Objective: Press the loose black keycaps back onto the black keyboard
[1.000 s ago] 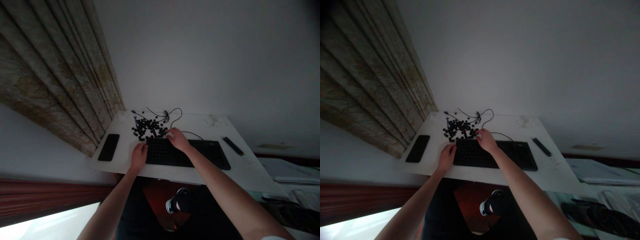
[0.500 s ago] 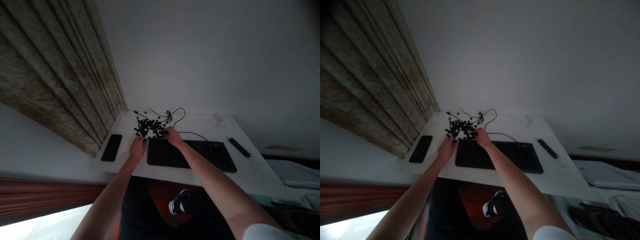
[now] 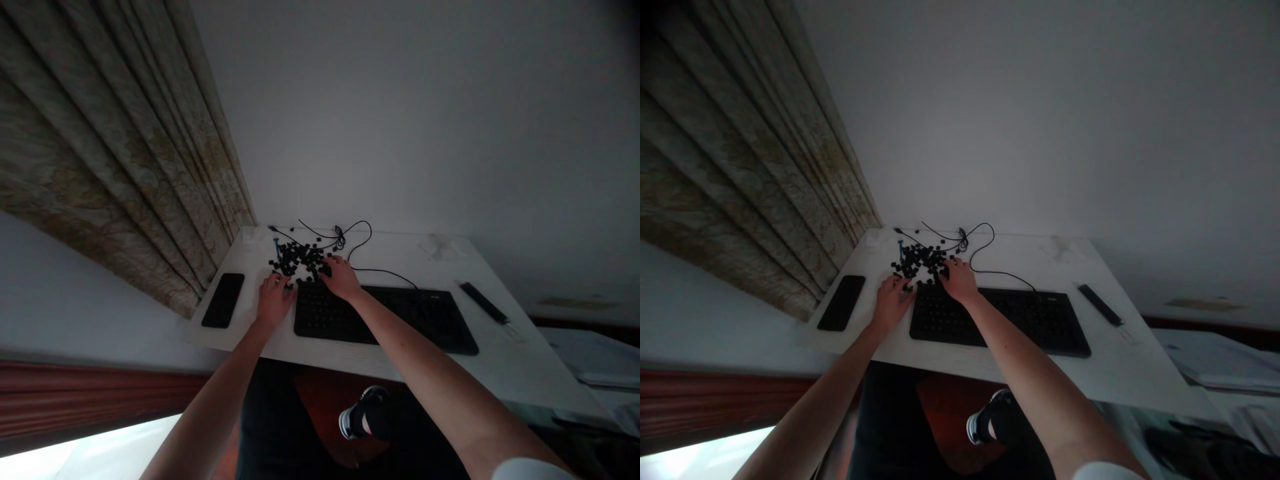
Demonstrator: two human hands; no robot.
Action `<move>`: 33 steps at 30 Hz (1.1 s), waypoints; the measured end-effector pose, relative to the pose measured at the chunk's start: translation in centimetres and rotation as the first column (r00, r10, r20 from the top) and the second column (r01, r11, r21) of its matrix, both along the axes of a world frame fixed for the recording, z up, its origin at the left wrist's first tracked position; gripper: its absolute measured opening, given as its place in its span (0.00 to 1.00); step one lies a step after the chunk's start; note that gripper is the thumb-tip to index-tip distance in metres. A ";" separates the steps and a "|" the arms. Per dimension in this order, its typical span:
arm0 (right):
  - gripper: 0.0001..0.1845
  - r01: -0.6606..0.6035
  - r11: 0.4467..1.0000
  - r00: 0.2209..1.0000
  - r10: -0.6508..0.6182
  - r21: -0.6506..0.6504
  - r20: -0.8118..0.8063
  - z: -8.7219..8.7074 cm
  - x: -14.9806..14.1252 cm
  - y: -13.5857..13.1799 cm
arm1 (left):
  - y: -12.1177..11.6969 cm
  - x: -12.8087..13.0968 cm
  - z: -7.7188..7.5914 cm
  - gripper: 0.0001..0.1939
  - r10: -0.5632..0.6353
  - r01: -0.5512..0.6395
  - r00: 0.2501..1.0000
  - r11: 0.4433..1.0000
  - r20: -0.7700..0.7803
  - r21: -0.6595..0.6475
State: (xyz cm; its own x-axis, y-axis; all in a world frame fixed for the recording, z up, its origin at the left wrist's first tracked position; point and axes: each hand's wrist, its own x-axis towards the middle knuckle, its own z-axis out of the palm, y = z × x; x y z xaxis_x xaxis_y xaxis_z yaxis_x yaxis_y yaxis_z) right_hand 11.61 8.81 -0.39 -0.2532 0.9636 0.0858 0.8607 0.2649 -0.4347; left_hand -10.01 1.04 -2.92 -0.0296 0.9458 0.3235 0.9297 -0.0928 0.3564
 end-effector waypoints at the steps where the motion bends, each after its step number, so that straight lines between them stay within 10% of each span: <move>1: 0.27 -0.012 1.000 1.000 0.012 -0.010 0.010 0.0 -0.2 0.3 | 0.2 -0.2 -0.2 0.22 0.009 -0.010 1.000 1.000 0.015 0.020; 11: 0.20 -0.215 0.977 0.974 0.215 0.006 -0.078 -0.5 -1.4 3.3 | 2.2 -1.0 -1.5 0.28 -0.099 0.103 0.994 0.990 0.047 -0.096; 18: 0.23 0.105 0.994 0.994 -0.103 -0.028 0.043 -0.4 -1.7 4.1 | 2.8 -0.9 -1.4 0.27 -0.112 0.111 0.994 0.991 -0.005 -0.076; 25: 0.12 -0.209 0.978 0.969 0.210 0.021 -0.132 -1.3 -1.0 4.1 | 2.9 -1.6 -1.0 0.19 -0.200 0.200 0.980 0.979 0.010 -0.041; 33: 0.16 -0.100 0.995 0.989 0.102 0.020 -0.105 -0.8 -1.6 4.6 | 3.6 -1.5 -0.5 0.18 -0.155 0.152 0.985 0.988 0.071 0.034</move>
State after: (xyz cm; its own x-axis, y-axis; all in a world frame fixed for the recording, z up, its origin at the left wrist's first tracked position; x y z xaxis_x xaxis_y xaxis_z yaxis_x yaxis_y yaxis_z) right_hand 10.03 13.41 -1.17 -0.3380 0.9320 0.1307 0.7786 0.3550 -0.5174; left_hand -11.50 4.68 -3.38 0.0907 0.9314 0.3524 0.8753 -0.2433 0.4178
